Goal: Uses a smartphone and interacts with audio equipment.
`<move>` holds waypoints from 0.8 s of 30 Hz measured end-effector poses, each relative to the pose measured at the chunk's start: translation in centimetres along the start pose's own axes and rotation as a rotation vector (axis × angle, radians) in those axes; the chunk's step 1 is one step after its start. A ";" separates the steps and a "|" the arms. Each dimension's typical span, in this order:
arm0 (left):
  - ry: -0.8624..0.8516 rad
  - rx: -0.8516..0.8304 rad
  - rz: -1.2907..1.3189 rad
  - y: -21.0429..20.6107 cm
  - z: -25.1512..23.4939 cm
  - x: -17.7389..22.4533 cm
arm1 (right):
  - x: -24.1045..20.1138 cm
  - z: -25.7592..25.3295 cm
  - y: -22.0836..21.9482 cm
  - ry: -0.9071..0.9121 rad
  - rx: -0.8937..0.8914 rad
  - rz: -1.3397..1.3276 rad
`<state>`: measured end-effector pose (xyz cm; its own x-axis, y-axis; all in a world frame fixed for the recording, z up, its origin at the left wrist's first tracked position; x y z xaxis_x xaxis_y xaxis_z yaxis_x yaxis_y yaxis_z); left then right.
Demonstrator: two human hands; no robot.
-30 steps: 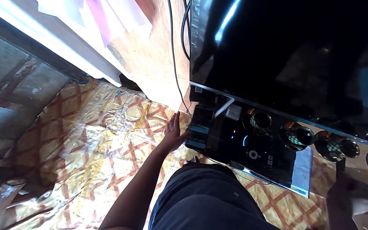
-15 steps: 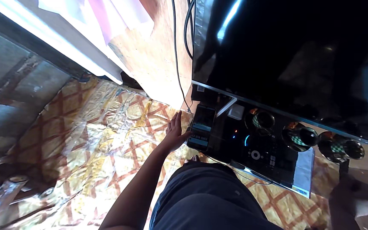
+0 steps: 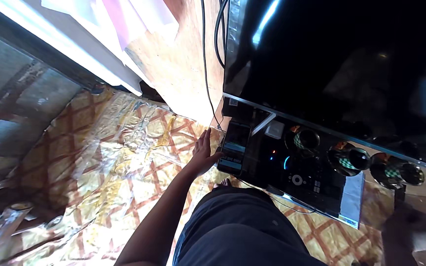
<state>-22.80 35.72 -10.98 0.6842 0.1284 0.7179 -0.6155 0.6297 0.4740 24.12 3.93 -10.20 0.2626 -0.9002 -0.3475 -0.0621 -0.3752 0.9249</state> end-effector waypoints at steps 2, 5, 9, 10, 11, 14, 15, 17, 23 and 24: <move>-0.004 0.001 0.000 0.0 0.0 -0.1 | 0.0 -0.1 0.0 -0.008 -0.003 -0.002; 0.001 -0.009 0.003 0.0 0.0 0.0 | 0.1 -0.1 0.0 -0.007 0.006 0.006; -0.001 -0.006 0.009 0.1 0.0 0.1 | 0.2 -0.1 -0.1 -0.017 0.005 0.006; 0.003 -0.008 0.005 0.1 0.0 0.1 | 0.2 -0.1 -0.2 -0.018 0.006 0.010; 0.007 -0.010 0.004 0.1 0.0 0.1 | 0.2 -0.2 -0.2 -0.021 0.006 0.012; 0.010 -0.006 -0.001 0.1 0.1 0.2 | 0.3 -0.3 -0.2 -0.023 0.000 0.008; 0.005 -0.003 -0.003 0.1 0.1 0.2 | 0.3 -0.3 -0.2 -0.022 0.000 0.004; -0.001 0.003 -0.011 0.1 0.1 0.2 | 0.3 -0.3 -0.2 -0.021 -0.002 -0.004; -0.002 0.008 -0.018 0.0 0.2 0.1 | -0.1 -0.1 0.1 -0.002 -0.008 -0.009; -0.005 0.010 -0.018 0.0 0.2 0.2 | -0.1 -0.1 0.1 -0.005 -0.009 -0.003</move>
<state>-22.77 35.61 -10.77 0.6934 0.1132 0.7116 -0.6069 0.6240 0.4922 24.18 3.96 -10.05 0.2575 -0.9004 -0.3507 -0.0530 -0.3755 0.9253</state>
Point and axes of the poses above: each hand's wrist, its own z-axis away from the middle knuckle, its own y-axis out of the back of the hand, x = y × z, the point moved 3 cm from there along -z, towards the middle knuckle, and after that the axes turned 3 degrees about y, right-handed, at the moved point
